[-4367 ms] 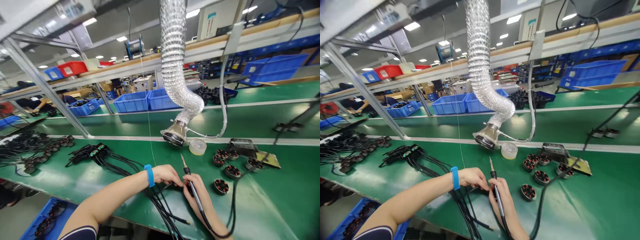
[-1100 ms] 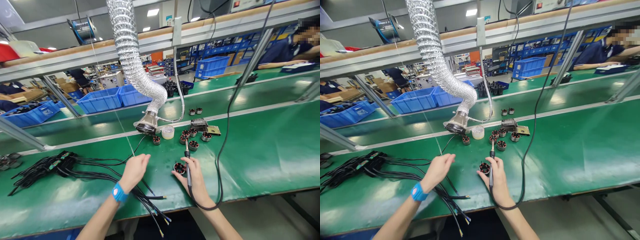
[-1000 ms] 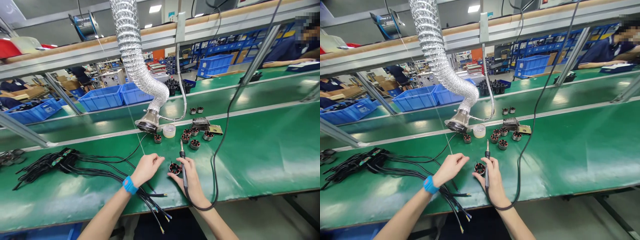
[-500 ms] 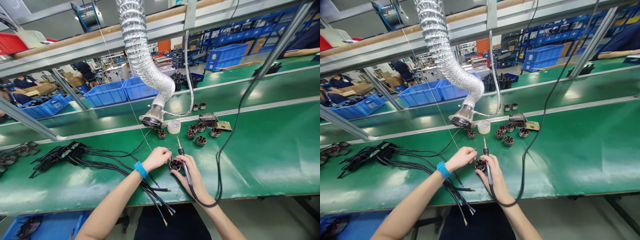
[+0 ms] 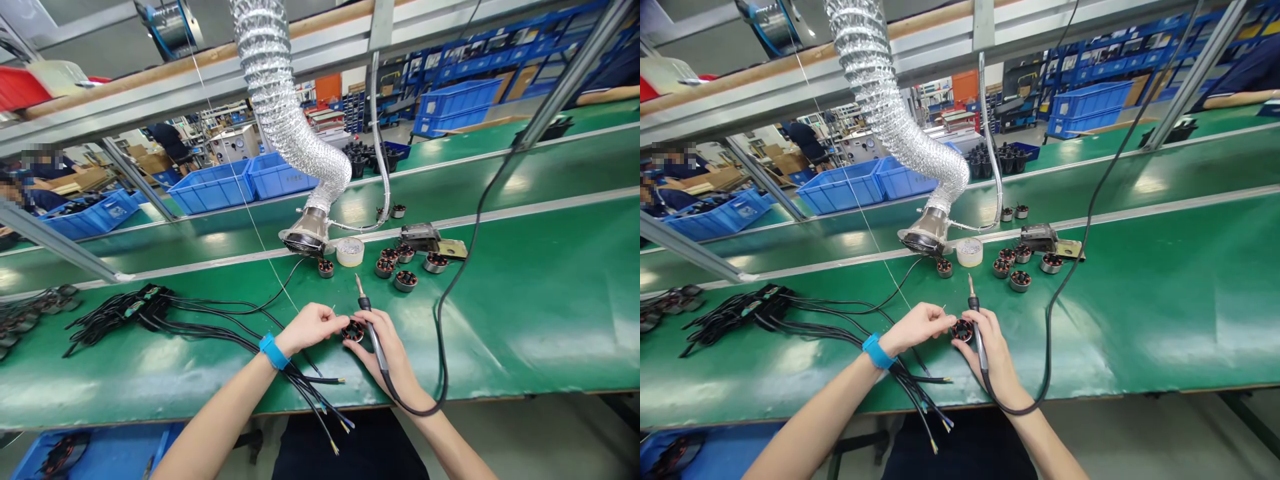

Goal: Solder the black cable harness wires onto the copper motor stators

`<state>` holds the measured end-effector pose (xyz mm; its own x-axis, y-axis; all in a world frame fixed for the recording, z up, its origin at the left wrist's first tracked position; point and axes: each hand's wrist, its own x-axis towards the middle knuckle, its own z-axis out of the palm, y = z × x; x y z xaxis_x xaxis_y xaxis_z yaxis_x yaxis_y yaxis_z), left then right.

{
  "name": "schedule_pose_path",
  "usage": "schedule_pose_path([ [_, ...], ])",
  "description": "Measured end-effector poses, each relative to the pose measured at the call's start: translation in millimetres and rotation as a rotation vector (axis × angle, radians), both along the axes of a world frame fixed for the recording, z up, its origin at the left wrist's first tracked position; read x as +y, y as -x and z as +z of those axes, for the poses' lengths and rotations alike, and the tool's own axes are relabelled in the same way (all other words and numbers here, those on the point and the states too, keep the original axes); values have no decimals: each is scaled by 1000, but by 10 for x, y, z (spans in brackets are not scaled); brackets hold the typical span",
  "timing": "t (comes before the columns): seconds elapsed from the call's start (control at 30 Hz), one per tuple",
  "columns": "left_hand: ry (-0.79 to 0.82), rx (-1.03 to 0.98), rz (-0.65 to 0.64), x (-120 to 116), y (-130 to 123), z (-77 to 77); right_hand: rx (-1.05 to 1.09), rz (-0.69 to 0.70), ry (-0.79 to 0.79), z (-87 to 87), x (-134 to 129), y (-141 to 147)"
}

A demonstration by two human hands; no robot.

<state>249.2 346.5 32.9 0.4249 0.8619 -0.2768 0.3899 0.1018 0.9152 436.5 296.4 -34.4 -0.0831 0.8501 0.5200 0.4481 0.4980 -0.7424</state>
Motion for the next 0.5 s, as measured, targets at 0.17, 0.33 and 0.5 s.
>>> schedule_pose_path([
  [0.17,247,-187,-51,-1,28,-1,5,3,5,-7,-1,-4],
  [0.33,368,-316,12,17,43,-79,5,4,4,14,-20,-13],
  [0.5,179,-144,22,-126,41,-49,18,8,5,11,-12,0],
])
